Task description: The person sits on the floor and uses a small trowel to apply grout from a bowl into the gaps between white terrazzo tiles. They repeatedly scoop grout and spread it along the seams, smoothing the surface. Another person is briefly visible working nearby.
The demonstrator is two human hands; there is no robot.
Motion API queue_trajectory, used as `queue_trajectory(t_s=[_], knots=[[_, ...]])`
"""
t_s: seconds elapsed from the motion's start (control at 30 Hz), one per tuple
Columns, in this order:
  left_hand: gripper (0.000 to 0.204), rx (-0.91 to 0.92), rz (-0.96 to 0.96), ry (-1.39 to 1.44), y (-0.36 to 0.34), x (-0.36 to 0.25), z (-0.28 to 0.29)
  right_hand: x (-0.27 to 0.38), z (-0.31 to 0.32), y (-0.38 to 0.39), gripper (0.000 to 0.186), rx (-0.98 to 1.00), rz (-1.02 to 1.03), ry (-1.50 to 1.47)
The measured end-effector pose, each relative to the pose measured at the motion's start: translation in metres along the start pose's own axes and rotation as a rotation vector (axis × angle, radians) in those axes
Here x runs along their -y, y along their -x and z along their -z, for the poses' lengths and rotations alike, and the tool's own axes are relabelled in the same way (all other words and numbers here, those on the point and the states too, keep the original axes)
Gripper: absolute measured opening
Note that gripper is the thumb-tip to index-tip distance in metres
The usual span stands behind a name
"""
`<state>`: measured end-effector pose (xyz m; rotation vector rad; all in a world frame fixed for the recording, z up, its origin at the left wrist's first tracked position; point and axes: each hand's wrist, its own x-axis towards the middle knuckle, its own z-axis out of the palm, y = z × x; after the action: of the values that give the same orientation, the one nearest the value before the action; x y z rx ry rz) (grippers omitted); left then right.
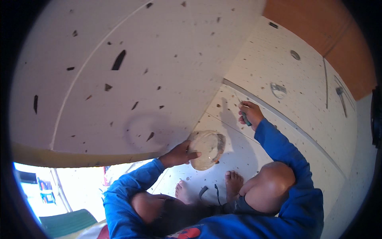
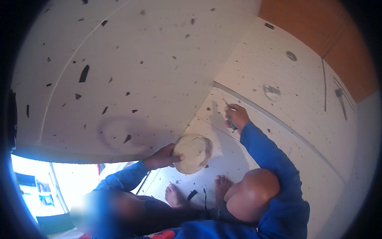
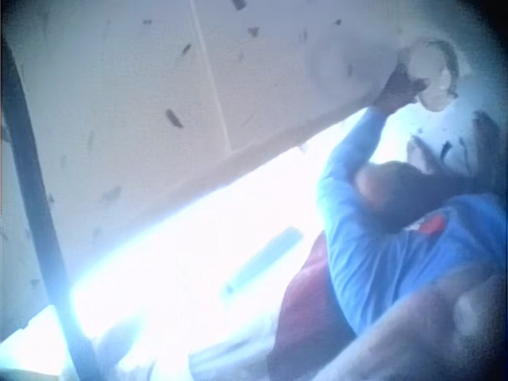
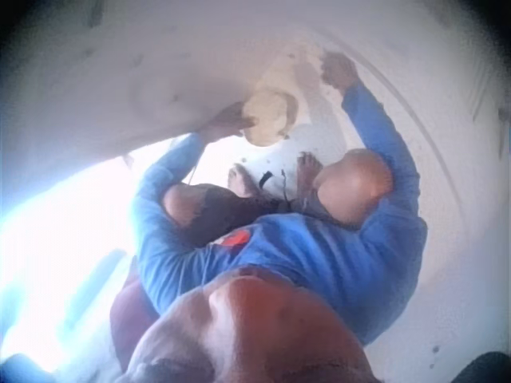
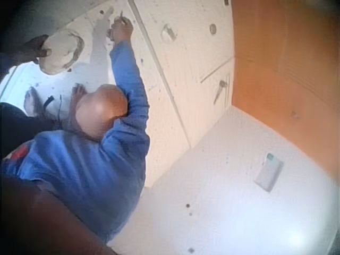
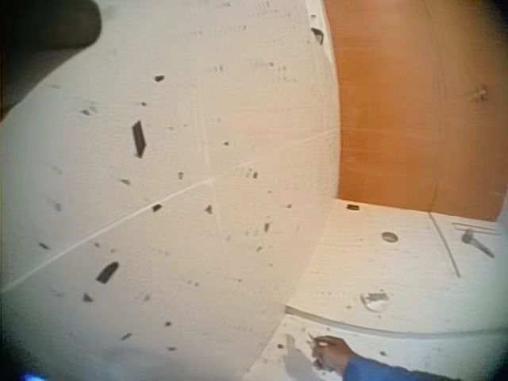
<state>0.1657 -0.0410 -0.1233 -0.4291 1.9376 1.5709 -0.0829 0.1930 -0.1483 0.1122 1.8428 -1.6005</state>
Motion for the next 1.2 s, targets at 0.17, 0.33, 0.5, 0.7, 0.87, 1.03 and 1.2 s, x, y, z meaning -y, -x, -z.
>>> queue_trajectory(t_s=[0.17,0.33,0.5,0.7,0.87,1.03,1.2], knots=[[0.071,-0.064,0.056,-0.025,0.007,0.002,-0.005,-0.024,-0.008,-0.011,0.044,0.009,-0.012,-0.086],[0.078,-0.036,0.164,-0.052,0.017,-0.005,-0.009,-0.031,-0.016,-0.006,0.045,0.021,-0.018,-0.177],[0.074,-0.046,0.110,-0.048,0.024,0.000,-0.011,-0.026,-0.023,-0.004,0.046,0.041,0.008,-0.184],[0.069,-0.106,0.065,0.018,0.049,-0.028,-0.019,-0.026,-0.023,0.006,0.045,0.036,0.041,-0.185],[0.069,-0.116,0.011,-0.017,0.060,-0.033,-0.020,-0.023,-0.021,0.012,0.044,0.042,0.076,-0.201],[0.073,-0.097,-0.033,-0.034,0.051,-0.012,-0.016,-0.020,-0.017,0.014,0.044,0.026,0.098,-0.191],[0.071,-0.081,-0.043,-0.028,0.058,-0.013,-0.018,-0.017,-0.016,0.025,0.043,0.018,0.107,-0.174]])
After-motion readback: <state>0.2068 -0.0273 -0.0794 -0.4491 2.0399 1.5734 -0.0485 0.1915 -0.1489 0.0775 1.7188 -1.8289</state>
